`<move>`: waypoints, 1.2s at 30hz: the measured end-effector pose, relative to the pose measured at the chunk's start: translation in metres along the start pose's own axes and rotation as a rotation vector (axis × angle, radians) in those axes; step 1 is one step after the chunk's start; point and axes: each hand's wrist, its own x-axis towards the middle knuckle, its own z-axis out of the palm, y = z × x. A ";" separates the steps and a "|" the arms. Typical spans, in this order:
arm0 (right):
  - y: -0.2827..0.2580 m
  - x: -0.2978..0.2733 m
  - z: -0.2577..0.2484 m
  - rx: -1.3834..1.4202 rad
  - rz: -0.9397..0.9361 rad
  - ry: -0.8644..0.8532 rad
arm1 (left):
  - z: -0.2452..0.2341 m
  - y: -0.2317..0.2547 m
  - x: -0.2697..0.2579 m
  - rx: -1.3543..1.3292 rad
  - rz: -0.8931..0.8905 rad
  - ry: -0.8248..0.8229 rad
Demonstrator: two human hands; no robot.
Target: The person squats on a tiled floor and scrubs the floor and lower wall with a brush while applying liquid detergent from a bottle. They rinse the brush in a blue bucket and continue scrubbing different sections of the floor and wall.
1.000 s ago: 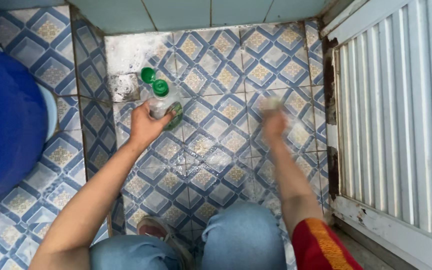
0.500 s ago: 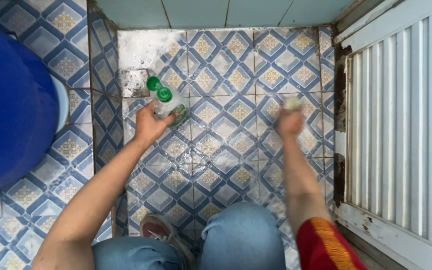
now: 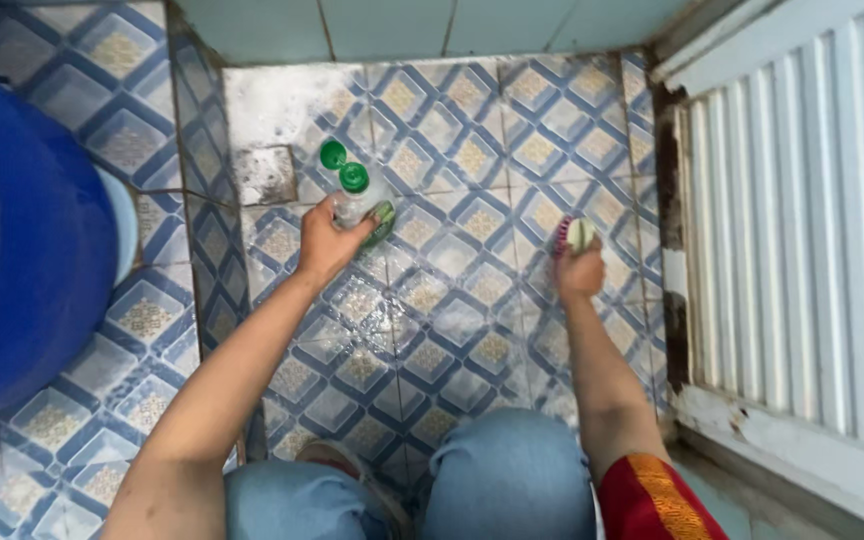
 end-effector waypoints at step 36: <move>-0.053 0.023 -0.124 0.007 -0.042 -0.381 | 0.033 -0.058 -0.006 -0.022 0.033 -0.051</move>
